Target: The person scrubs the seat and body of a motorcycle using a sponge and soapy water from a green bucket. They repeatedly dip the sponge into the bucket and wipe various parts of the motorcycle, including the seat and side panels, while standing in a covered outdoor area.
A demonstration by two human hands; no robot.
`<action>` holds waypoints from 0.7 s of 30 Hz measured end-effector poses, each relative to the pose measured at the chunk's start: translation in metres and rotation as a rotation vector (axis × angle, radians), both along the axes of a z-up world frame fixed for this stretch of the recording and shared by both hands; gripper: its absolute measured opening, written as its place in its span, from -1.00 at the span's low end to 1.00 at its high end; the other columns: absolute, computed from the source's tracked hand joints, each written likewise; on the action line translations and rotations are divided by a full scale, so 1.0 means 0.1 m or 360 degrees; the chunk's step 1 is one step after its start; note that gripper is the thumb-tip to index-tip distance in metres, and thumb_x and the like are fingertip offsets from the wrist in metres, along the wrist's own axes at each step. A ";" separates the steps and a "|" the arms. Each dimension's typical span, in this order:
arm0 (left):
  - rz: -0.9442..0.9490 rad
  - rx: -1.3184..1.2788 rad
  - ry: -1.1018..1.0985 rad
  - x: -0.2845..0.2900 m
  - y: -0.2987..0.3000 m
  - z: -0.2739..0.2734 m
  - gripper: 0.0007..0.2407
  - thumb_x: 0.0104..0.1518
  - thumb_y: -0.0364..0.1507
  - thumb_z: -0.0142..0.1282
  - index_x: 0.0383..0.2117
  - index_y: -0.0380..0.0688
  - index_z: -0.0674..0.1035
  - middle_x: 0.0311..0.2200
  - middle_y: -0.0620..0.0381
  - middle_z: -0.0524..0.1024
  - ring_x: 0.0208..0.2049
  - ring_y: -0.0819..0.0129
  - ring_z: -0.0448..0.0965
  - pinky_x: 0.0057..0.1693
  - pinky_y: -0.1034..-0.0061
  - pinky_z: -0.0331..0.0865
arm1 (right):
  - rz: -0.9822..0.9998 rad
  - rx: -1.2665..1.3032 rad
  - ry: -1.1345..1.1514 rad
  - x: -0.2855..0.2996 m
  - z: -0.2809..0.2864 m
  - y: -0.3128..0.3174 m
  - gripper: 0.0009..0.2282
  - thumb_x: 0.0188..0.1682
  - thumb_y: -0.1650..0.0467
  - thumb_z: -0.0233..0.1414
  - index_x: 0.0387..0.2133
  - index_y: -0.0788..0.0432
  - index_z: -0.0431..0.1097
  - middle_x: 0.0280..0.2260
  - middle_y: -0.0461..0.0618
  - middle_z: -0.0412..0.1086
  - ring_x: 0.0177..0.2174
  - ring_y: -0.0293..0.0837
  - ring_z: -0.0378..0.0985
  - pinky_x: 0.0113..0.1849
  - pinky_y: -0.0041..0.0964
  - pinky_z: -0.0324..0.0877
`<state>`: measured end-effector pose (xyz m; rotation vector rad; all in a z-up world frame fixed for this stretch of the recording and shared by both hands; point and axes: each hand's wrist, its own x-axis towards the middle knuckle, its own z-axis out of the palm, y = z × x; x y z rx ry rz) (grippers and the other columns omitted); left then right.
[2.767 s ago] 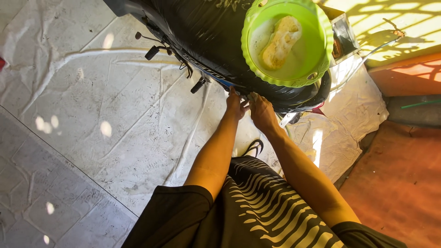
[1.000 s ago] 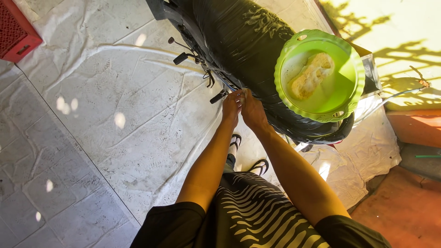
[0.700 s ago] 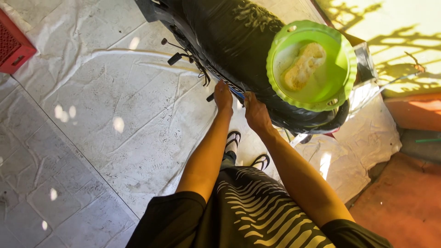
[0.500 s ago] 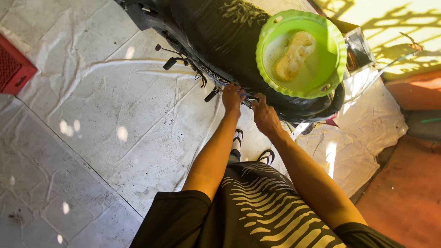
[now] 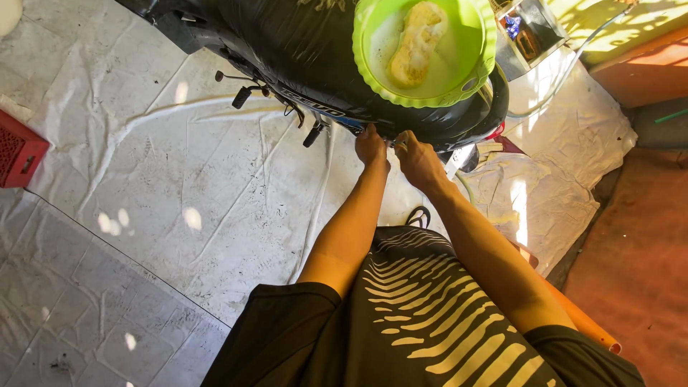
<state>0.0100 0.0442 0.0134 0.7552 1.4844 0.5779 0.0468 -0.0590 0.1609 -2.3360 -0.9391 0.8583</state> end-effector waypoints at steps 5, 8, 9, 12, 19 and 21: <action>0.0049 -0.0398 -0.0597 -0.10 -0.46 0.15 -0.67 0.18 -0.21 0.22 -0.23 -0.31 0.56 -0.42 -0.02 0.54 -0.38 0.20 0.65 -0.01 0.23 0.54 | -0.0013 0.0147 -0.0033 0.14 -0.16 -0.15 -0.82 0.14 0.31 -0.03 -0.04 0.03 0.31 -0.34 0.39 0.50 -0.29 0.47 0.58 -0.25 0.29 0.48; -0.0098 -0.0461 -0.0711 -0.06 -0.68 0.23 -0.76 0.21 -0.30 0.23 -0.17 -0.22 0.58 -0.30 0.07 0.61 -0.28 0.30 0.67 0.05 0.24 0.54 | -0.0034 0.0270 -0.0081 0.22 -0.09 -0.35 -0.81 0.15 0.33 -0.06 -0.04 0.10 0.31 -0.34 0.42 0.49 -0.31 0.51 0.55 -0.26 0.33 0.45; -0.0171 -0.0493 -0.0731 -0.01 -0.73 0.22 -0.80 0.22 -0.33 0.23 -0.21 -0.22 0.58 -0.32 0.10 0.62 -0.30 0.33 0.67 0.04 0.25 0.55 | -0.0048 0.0299 -0.0138 0.25 -0.05 -0.42 -0.81 0.16 0.33 -0.07 -0.04 0.13 0.32 -0.33 0.45 0.47 -0.31 0.52 0.53 -0.25 0.35 0.44; 0.0058 -0.0543 -0.0808 0.07 -0.86 0.25 -0.72 0.28 -0.35 0.15 -0.11 -0.36 0.46 -0.27 -0.06 0.54 -0.23 0.10 0.69 0.01 0.21 0.62 | -0.0166 0.0361 -0.0203 0.34 0.08 -0.67 -0.77 0.14 0.37 -0.04 0.03 0.14 0.31 -0.33 0.45 0.48 -0.31 0.51 0.55 -0.26 0.36 0.43; 0.0074 -0.0591 -0.0842 0.17 -1.08 0.19 -0.67 0.29 -0.25 0.15 -0.09 -0.32 0.48 -0.29 -0.01 0.47 -0.21 0.13 0.68 0.03 0.23 0.62 | -0.0483 0.0350 -0.0383 0.83 0.32 -1.06 -0.80 0.19 0.36 -0.06 0.03 0.13 0.34 -0.31 0.42 0.50 -0.28 0.47 0.56 -0.20 0.29 0.41; 0.0031 -0.0613 -0.0932 0.25 -1.21 0.30 -0.71 0.27 -0.28 0.19 -0.16 -0.32 0.50 -0.31 -0.03 0.54 -0.21 0.14 0.69 0.05 0.26 0.59 | -0.0416 0.0397 -0.0390 0.91 0.33 -1.07 -0.81 0.18 0.38 -0.05 0.00 0.11 0.37 -0.33 0.31 0.54 -0.31 0.38 0.61 -0.21 0.24 0.44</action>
